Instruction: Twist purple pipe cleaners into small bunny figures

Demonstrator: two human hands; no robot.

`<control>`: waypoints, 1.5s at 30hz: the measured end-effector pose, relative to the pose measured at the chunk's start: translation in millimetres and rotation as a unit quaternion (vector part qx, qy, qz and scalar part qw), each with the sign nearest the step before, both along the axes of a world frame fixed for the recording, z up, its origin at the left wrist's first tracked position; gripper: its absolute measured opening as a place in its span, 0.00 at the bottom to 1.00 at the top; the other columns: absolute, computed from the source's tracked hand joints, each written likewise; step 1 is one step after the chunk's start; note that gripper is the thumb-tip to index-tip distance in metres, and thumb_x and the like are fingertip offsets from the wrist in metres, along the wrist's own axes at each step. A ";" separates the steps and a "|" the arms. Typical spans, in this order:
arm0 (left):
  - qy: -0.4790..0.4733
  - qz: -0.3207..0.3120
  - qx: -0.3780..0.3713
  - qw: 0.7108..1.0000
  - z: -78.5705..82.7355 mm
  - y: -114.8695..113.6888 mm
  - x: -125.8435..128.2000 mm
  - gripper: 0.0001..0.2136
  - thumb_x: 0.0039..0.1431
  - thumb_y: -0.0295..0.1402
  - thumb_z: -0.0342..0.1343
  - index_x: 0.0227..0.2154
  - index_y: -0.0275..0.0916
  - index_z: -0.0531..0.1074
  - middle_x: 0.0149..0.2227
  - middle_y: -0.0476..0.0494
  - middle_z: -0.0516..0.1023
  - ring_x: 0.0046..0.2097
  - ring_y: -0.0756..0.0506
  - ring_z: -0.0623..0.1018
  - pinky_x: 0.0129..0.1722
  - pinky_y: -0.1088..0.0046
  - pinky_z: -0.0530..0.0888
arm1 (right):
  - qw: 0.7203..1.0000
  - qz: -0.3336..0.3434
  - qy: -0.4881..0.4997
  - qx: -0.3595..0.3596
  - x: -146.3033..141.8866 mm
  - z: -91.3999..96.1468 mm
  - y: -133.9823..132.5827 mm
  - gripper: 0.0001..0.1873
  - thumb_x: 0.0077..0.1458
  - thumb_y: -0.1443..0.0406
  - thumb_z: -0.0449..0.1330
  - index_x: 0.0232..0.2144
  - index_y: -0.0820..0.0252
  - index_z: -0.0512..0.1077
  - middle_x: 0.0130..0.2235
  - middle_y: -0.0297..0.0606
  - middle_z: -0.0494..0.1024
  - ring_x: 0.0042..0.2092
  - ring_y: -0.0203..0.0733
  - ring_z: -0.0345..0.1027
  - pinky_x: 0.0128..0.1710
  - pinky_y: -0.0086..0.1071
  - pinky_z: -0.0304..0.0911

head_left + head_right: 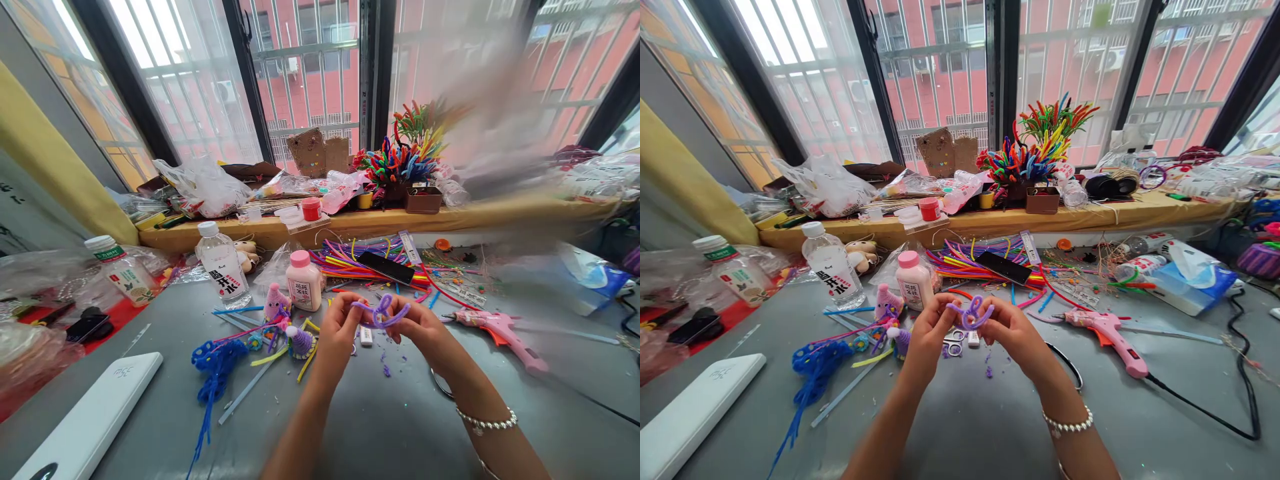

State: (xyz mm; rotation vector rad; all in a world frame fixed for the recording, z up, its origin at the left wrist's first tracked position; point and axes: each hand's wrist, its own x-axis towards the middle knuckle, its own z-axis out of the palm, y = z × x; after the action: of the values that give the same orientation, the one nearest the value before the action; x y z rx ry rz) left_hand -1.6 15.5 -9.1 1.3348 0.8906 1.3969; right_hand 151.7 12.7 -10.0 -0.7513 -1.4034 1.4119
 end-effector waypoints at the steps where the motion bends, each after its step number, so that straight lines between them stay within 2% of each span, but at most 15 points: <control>1: -0.016 -0.028 -0.026 0.999 -0.1 0.2 1.1 0.10 0.51 0.40 0.54 0.29 0.38 0.67 0.21 0.51 0.67 0.23 0.51 0.67 0.25 0.76 0.63 | 1.000 -0.002 0.001 0.004 0.7 -0.4 0.2 0.06 0.45 0.63 0.58 0.23 0.59 0.65 0.21 0.30 0.64 0.24 0.33 0.54 0.25 0.29 0.52; 4: -0.040 -0.058 -0.068 0.995 1.7 1.4 -0.7 0.12 0.46 0.40 0.58 0.27 0.36 0.69 0.17 0.54 0.64 0.20 0.54 0.63 0.22 0.77 0.60 | 1.000 -0.003 -0.002 0.011 1.9 -0.6 0.3 0.05 0.45 0.63 0.58 0.23 0.59 0.67 0.22 0.31 0.64 0.24 0.33 0.55 0.25 0.29 0.53; 10: -0.164 -0.128 -0.145 0.967 8.1 1.3 -10.0 0.08 0.43 0.33 0.59 0.26 0.36 0.68 0.17 0.54 0.63 0.25 0.53 0.68 0.29 0.77 0.65 | 1.000 -0.004 0.015 0.003 3.3 0.9 0.4 0.07 0.44 0.62 0.58 0.23 0.59 0.65 0.21 0.30 0.63 0.23 0.33 0.54 0.24 0.29 0.51; 13: -0.187 -0.133 -0.143 0.963 10.9 1.5 -14.7 0.07 0.44 0.31 0.57 0.27 0.37 0.66 0.15 0.58 0.55 0.17 0.57 0.58 0.21 0.81 0.60 | 1.000 -0.007 0.023 -0.010 6.8 0.2 1.7 0.08 0.44 0.63 0.59 0.22 0.59 0.63 0.21 0.29 0.62 0.22 0.32 0.53 0.24 0.29 0.51; 15: -0.145 -0.099 -0.113 0.978 12.7 1.7 -18.0 0.07 0.45 0.32 0.56 0.28 0.37 0.67 0.15 0.59 0.53 0.16 0.58 0.51 0.17 0.81 0.53 | 1.000 -0.015 0.021 -0.013 9.0 -0.3 2.5 0.08 0.44 0.63 0.59 0.21 0.59 0.63 0.21 0.30 0.63 0.23 0.32 0.54 0.24 0.29 0.51; 16: -0.104 -0.077 -0.093 0.987 13.6 1.6 -19.2 0.07 0.46 0.33 0.57 0.29 0.37 0.68 0.16 0.59 0.54 0.16 0.58 0.52 0.17 0.81 0.52 | 1.000 -0.019 0.017 -0.010 9.8 -0.2 2.7 0.08 0.44 0.62 0.59 0.22 0.59 0.63 0.22 0.30 0.63 0.23 0.32 0.54 0.24 0.29 0.52; 19: 0.046 -0.031 -0.044 0.997 15.2 0.3 -19.0 0.10 0.46 0.37 0.58 0.31 0.36 0.72 0.22 0.51 0.66 0.23 0.55 0.62 0.21 0.79 0.58 | 1.000 -0.022 -0.009 0.007 9.9 1.6 2.3 0.08 0.44 0.61 0.58 0.23 0.60 0.65 0.22 0.31 0.63 0.24 0.33 0.54 0.24 0.29 0.52; 21: 0.089 -0.053 -0.047 0.993 15.0 -1.1 -15.6 0.13 0.46 0.39 0.58 0.34 0.37 0.73 0.28 0.47 0.71 0.26 0.53 0.66 0.24 0.78 0.61 | 0.999 -0.019 -0.037 0.014 8.7 3.8 1.4 0.08 0.44 0.61 0.58 0.23 0.59 0.65 0.22 0.31 0.63 0.24 0.33 0.54 0.24 0.29 0.52; 24: 0.070 -0.128 -0.057 0.988 13.5 -3.1 -9.1 0.15 0.48 0.42 0.56 0.35 0.37 0.73 0.32 0.45 0.73 0.32 0.49 0.70 0.30 0.76 0.65 | 0.998 -0.018 -0.066 0.018 6.6 7.2 0.0 0.09 0.45 0.60 0.58 0.22 0.59 0.64 0.21 0.30 0.63 0.24 0.33 0.55 0.24 0.29 0.52; 26: 0.045 -0.148 -0.059 0.986 12.5 -3.8 -6.4 0.13 0.50 0.41 0.55 0.32 0.36 0.73 0.31 0.45 0.74 0.34 0.48 0.72 0.34 0.74 0.66 | 0.997 -0.021 -0.077 0.021 5.5 8.5 -0.7 0.10 0.46 0.60 0.58 0.22 0.59 0.63 0.21 0.30 0.63 0.24 0.33 0.55 0.24 0.28 0.52; 31: 0.035 -0.159 -0.097 0.982 9.4 -2.8 -5.7 0.10 0.49 0.38 0.57 0.27 0.35 0.69 0.22 0.51 0.70 0.23 0.53 0.69 0.25 0.77 0.64 | 0.997 -0.021 -0.070 0.017 1.9 11.3 -3.0 0.11 0.45 0.58 0.59 0.22 0.59 0.64 0.21 0.29 0.62 0.24 0.32 0.54 0.24 0.28 0.52; 36: 0.047 -0.123 -0.078 0.988 6.4 -0.9 -5.1 0.10 0.48 0.37 0.58 0.22 0.35 0.67 0.21 0.52 0.68 0.22 0.54 0.67 0.23 0.78 0.62 | 0.996 -0.061 -0.068 0.011 -3.5 12.6 -4.3 0.10 0.47 0.58 0.59 0.26 0.59 0.68 0.23 0.31 0.66 0.26 0.33 0.57 0.27 0.29 0.56; 39: 0.084 -0.104 -0.064 0.989 5.2 1.4 -6.7 0.09 0.47 0.37 0.58 0.23 0.35 0.69 0.20 0.52 0.68 0.22 0.54 0.67 0.23 0.78 0.62 | 0.993 -0.082 -0.079 0.021 -4.0 10.1 -2.6 0.13 0.47 0.56 0.59 0.24 0.60 0.68 0.23 0.31 0.66 0.26 0.34 0.57 0.26 0.29 0.56; 42: 0.134 -0.070 -0.023 0.988 5.3 3.3 -9.5 0.08 0.47 0.36 0.58 0.23 0.35 0.72 0.22 0.50 0.70 0.24 0.53 0.66 0.24 0.77 0.62 | 0.987 -0.086 -0.128 0.038 -2.2 8.3 -1.3 0.13 0.47 0.55 0.59 0.23 0.60 0.67 0.22 0.31 0.65 0.25 0.33 0.56 0.25 0.28 0.54; 45: 0.205 -0.002 0.050 0.977 6.1 3.0 -10.3 0.07 0.47 0.34 0.58 0.22 0.36 0.74 0.23 0.48 0.72 0.26 0.51 0.68 0.26 0.76 0.64 | 0.970 -0.087 -0.216 0.072 -0.7 9.4 -2.1 0.13 0.49 0.57 0.57 0.22 0.60 0.66 0.21 0.31 0.65 0.25 0.34 0.56 0.24 0.28 0.53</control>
State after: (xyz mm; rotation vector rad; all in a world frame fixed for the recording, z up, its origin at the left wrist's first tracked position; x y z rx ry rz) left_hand -11.9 18.5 -3.1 1.7399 1.0951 1.1931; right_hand 151.0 10.6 -0.6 -1.1039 -1.7022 1.0336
